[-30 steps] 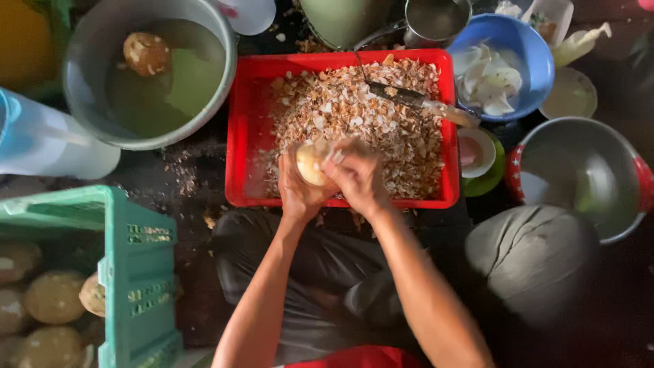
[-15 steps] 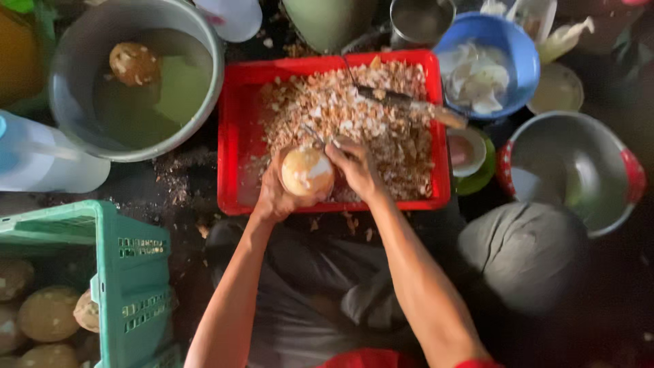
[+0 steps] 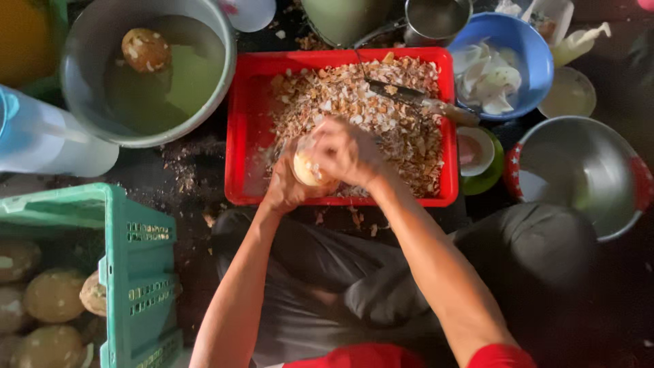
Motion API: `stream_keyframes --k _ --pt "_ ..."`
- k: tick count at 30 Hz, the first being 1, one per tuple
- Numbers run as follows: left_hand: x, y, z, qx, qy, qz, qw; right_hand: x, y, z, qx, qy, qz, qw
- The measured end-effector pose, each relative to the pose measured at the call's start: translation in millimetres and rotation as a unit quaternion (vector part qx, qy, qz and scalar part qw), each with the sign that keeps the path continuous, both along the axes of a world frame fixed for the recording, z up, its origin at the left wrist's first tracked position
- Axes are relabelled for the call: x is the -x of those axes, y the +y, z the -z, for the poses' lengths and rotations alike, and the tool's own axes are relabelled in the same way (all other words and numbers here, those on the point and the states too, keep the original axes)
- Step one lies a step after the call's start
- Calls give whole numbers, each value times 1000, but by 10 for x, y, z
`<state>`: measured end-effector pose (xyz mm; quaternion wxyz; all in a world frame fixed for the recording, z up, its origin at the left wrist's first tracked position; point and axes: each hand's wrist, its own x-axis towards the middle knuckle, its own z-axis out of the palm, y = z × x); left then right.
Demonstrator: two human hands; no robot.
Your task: The person sits on the floor and peels the outer husk off coconuts with a knife, holding each coconut over a red tray that collects the falling husk fibers. Trimmed coconuts are placed into a green plastic crate, and the person works through several coconuts one at a time.
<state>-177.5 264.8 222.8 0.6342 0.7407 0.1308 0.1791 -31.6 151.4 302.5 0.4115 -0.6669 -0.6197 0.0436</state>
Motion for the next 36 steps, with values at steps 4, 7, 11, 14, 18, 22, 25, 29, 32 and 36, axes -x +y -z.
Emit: stream_keyframes --k 4,7,11,14,18,22,25,29,32,36 --pt "-38 7 32 189 -68 -1 980 -49 -43 159 -13 59 29 998" --pt "-48 -16 39 10 -19 -42 999 -132 -77 340 67 255 57 963" --pt "-53 -32 44 206 17 -73 976 -92 -171 652 -87 232 42 968" --pt "-79 -27 34 480 -97 -38 871 -61 -171 918 63 524 197 826" --pt "-114 -129 -70 23 -3 -105 994 7 -207 1200 -88 520 142 838" --pt "-124 -367 -294 -129 63 -201 969 -140 -263 1182 -44 491 247 834" --pt "-77 -316 -445 -252 173 -145 941 -147 -369 962 -64 532 211 817" --pt "-164 -103 -426 -414 0 -61 908 116 -489 595 -117 158 93 976" --pt "-240 -128 -307 -379 -17 -51 924 119 -436 433 -111 21 147 983" --pt "-232 -277 -252 -249 26 -126 960 13 -350 581 -43 268 161 949"
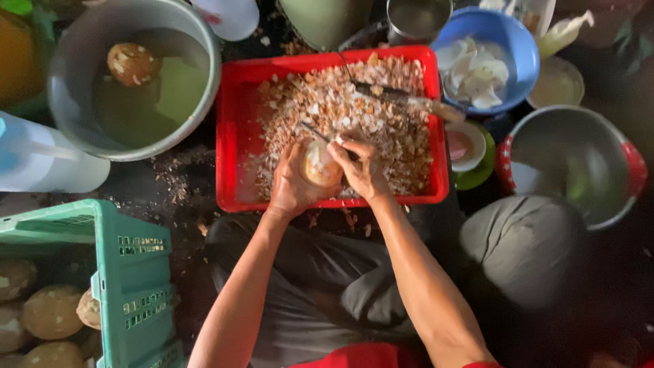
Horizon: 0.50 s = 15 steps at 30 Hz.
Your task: The person sits on the floor and peels the outer husk off coconuts with a knife, holding each coconut over a red tray that collects the falling husk fibers. Trimmed coconuts are placed into a green plastic crate, and the person works through several coconuts one at a time.
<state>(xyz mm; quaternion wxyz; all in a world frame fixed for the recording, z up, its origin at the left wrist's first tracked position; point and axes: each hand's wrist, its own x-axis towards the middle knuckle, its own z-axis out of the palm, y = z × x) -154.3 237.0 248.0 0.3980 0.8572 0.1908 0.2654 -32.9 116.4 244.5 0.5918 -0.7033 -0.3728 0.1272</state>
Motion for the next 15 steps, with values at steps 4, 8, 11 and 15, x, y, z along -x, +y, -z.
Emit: stream_keyframes --k 4,8,11,15 --pt "10 -50 -33 -24 -14 5 1000 102 -34 398 -89 43 30 995" --pt "0 -13 -14 74 -25 26 997 73 -85 626 -122 155 56 979" --pt "8 18 15 159 -60 43 984 -31 -65 650 -91 119 58 987" --pt "5 73 1 121 -48 82 988 -303 60 553 -17 84 -17 996"
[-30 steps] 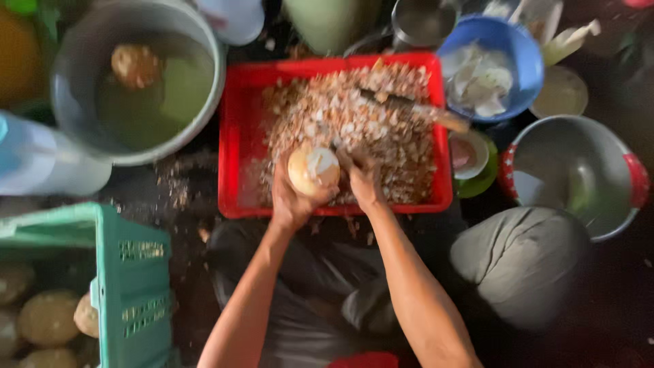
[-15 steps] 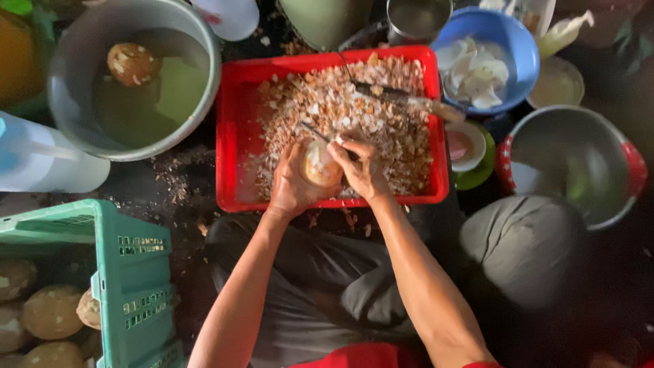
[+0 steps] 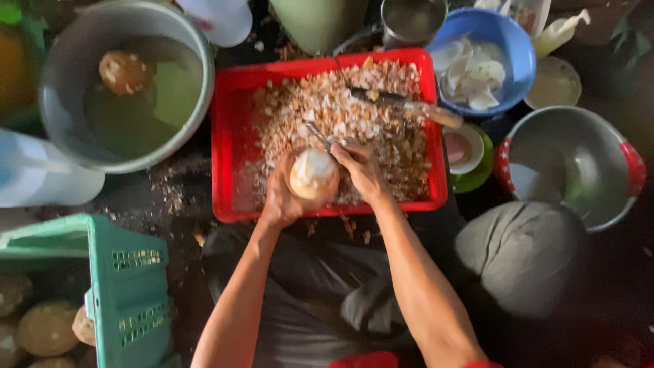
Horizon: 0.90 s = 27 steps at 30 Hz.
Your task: The person sits on the floor and peels the outer husk off coconuts with a knife, holding each coconut over a red tray that collects the falling husk fibers. Trimmed coconuts are placed into a green plastic crate, and the person works through several coconuts one at a time.
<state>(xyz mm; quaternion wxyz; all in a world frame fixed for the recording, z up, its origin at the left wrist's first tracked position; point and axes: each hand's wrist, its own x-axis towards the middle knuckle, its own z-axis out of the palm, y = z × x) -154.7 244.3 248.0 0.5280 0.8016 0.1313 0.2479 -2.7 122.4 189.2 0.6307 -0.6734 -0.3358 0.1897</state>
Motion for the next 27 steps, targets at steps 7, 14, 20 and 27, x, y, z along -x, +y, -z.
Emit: stream_keyframes --k 7,14,20,27 --pt "-39 -8 56 -71 7 -44 996 40 -30 -239 72 -43 -10 996" --pt "-38 -379 19 -60 -10 -212 975 270 -135 -174 -35 34 69 996" --pt "37 -56 -115 -232 96 -72 965 341 -204 -523 -55 -69 20 996" --pt "-51 -101 24 -50 36 -66 996 266 -97 -610 10 -87 16 996"
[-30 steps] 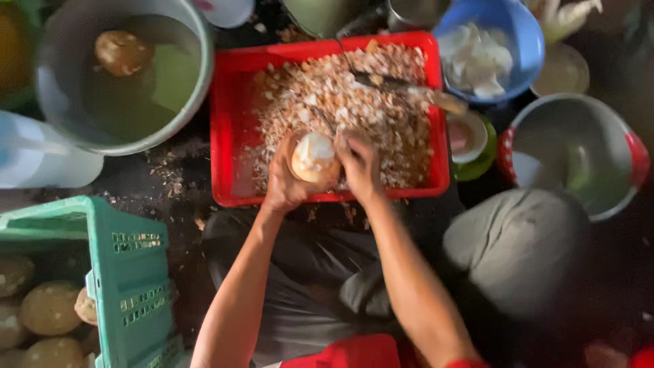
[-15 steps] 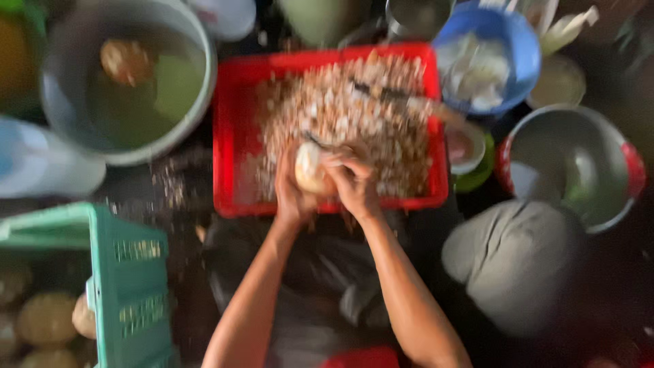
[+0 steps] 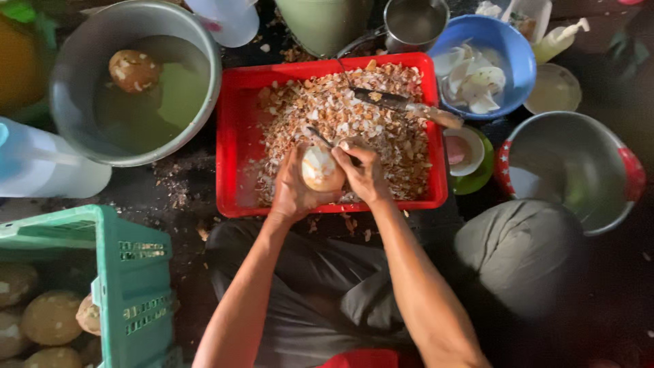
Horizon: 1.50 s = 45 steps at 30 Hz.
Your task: The person sits on the floor and peels the outer husk off coconuts with a knife, holding each coconut over a red tray that collects the falling husk fibers. Trimmed coconuts are placed into a green plastic crate, and the person works through several coconuts one at a time.
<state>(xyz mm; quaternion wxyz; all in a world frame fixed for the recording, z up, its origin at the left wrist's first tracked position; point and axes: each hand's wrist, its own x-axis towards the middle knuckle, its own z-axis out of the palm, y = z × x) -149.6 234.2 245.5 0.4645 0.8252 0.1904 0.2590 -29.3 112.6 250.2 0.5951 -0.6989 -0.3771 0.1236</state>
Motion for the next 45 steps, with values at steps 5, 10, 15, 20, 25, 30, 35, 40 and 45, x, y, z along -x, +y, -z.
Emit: stream_keyframes --k 5,10,15,20,25,30,35,40,45 --pt "1 -113 -52 112 26 13 993 70 -76 373 -101 -135 41 985" --pt "43 5 -54 -15 -48 70 996 -13 -92 552 -93 288 52 952" --pt "-8 43 40 190 -68 110 973 -272 -37 545 -1 172 15 985" --pt "3 104 88 49 -28 64 996 -414 118 285 -22 36 -85 995" --pt "76 108 246 224 -85 139 961 -386 209 -83 84 -32 -111 990" --pt "84 95 466 392 -108 148 902 -137 215 -325 77 -267 -89 956" --pt "21 36 421 303 -132 108 938 128 57 -229 -17 -315 -78 946" --pt "0 -299 109 54 -93 -85 991 -126 -118 186 71 118 68 988" --pt "30 -280 -145 -161 50 -135 976 -75 -247 285 26 176 93 980"
